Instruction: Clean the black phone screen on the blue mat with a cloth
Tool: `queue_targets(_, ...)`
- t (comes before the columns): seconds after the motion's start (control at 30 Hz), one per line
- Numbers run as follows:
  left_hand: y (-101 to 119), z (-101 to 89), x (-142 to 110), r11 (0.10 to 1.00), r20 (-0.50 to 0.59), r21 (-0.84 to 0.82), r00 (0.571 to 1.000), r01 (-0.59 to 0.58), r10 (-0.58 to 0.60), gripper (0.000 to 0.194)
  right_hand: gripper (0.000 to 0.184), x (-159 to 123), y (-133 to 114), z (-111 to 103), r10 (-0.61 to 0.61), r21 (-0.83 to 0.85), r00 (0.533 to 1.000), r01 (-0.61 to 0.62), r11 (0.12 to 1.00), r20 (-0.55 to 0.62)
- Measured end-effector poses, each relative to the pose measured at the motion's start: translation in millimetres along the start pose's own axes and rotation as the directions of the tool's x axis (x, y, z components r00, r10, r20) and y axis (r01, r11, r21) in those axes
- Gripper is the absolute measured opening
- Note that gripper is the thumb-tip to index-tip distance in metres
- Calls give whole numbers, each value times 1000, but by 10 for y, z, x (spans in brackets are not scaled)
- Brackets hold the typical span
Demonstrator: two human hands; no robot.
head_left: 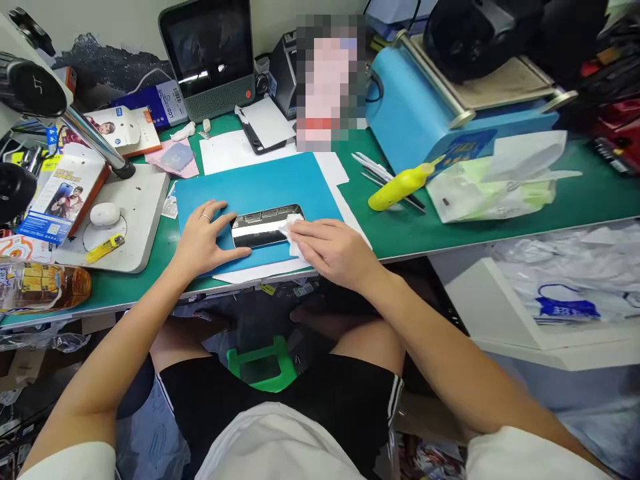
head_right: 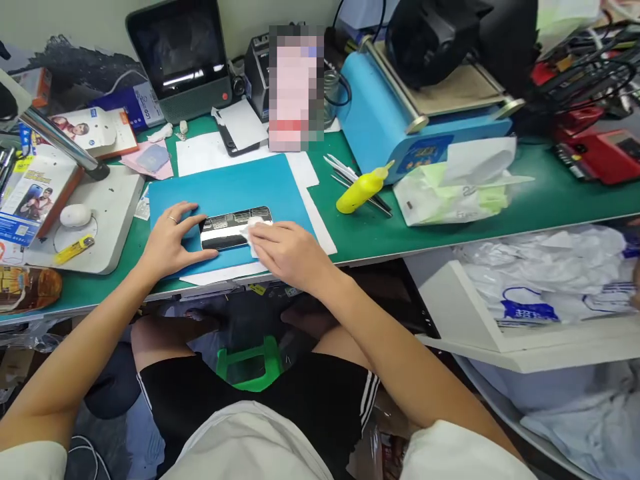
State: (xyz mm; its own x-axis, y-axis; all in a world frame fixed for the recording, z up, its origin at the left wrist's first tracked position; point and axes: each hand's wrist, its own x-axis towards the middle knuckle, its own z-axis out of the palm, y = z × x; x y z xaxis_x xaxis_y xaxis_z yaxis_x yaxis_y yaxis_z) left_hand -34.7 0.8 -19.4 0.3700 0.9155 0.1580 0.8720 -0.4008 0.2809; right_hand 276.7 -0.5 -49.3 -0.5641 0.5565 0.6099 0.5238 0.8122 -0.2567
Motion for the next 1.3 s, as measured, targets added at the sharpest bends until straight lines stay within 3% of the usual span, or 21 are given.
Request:
queue_targets(0.2, 0, -27, -21, 1000, 37, 7, 999, 11, -11, 79, 40, 274, -62, 11, 35, 35, 977, -44, 998, 209)
queue_targets(0.33, 8, -24, -32, 1000, 91, 28, 996, 4, -6, 85, 43, 117, 77, -6, 148, 75, 976, -161, 984, 161)
queue_targets(0.57, 36, -18, -67, 999, 81, 31, 996, 44, -47, 86, 44, 211, 130, 141, 39, 178, 971, -83, 981, 237)
queue_targets(0.77, 53, -59, -128, 998, 96, 24, 993, 64, -66, 85, 42, 77, 262, 64, 115, 150, 981, -139, 979, 158)
queue_targets(1.0, 31, -12, -156, 999, 64, 18, 997, 37, -38, 85, 40, 252, 16, 201, -27, 163, 969, -14, 987, 246)
queue_targets(1.1, 23, 4, -158, 999, 70, 32, 997, 32, -34, 85, 43, 316, -101, 278, 24, 155, 966, -66, 986, 258)
queue_targets(1.23, 29, -4, -158, 998, 85, 44, 996, 33, -37, 85, 47, 294, -157, 318, 155, 130, 976, -175, 976, 151)
queue_targets(1.3, 39, -18, -157, 998, 87, 48, 995, 34, -38, 83, 46, 289, -174, 331, 150, 113, 979, -166, 980, 134)
